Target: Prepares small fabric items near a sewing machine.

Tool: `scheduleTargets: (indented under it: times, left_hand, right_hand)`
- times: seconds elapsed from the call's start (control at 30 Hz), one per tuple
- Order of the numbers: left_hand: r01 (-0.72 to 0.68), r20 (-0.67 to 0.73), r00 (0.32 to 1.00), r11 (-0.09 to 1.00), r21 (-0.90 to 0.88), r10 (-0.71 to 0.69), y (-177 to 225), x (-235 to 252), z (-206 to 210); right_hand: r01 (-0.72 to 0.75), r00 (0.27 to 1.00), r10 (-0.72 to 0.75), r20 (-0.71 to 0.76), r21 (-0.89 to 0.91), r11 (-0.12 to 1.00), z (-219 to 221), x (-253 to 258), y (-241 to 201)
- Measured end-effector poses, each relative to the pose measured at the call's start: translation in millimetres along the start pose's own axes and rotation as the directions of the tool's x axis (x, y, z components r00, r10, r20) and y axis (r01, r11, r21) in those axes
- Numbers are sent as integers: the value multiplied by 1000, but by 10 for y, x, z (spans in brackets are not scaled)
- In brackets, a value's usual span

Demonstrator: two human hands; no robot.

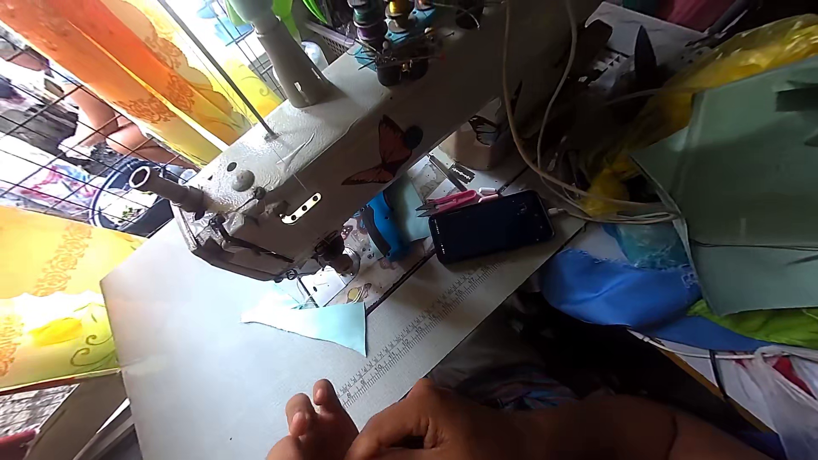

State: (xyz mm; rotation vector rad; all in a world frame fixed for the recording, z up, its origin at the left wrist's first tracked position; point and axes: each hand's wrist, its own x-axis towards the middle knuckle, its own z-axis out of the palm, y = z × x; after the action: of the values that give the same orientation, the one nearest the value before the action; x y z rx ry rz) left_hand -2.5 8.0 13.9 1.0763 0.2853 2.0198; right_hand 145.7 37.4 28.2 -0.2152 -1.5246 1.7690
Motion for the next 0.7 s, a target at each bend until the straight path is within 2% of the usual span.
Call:
scheduleTargets:
  times: [0.1,0.2,0.27,0.33,0.47,0.7]
  left_hand:
    - [71,182,975,956,286,-127,62,-208,-372]
    - [83,186,967,903,422,-176,60,-216,-304]
    - [72,131,983,918,390,-132,62,-136,-162]
    - [35,144,985,936,351,-90,94,-120,-213]
    - [125,133,978,964,233,-159,130,-47,-214]
    - [161,-70,985,982,95,-155,68,-12,-68]
  right_hand:
    - [7,999,-6,40,-34,999,-9,39,-9]
    - [18,999,-17,37,-37,999,-34,98,-32]
    - [3,999,-1,49,-35,999,-40,126,-46]
    - [-33,997,35,63,-29,999,-21,137,-54]
    - [-97,992,94,84,38,995,49,166,-35]
    - [-176,984,173,42,99,979,71,230,68]
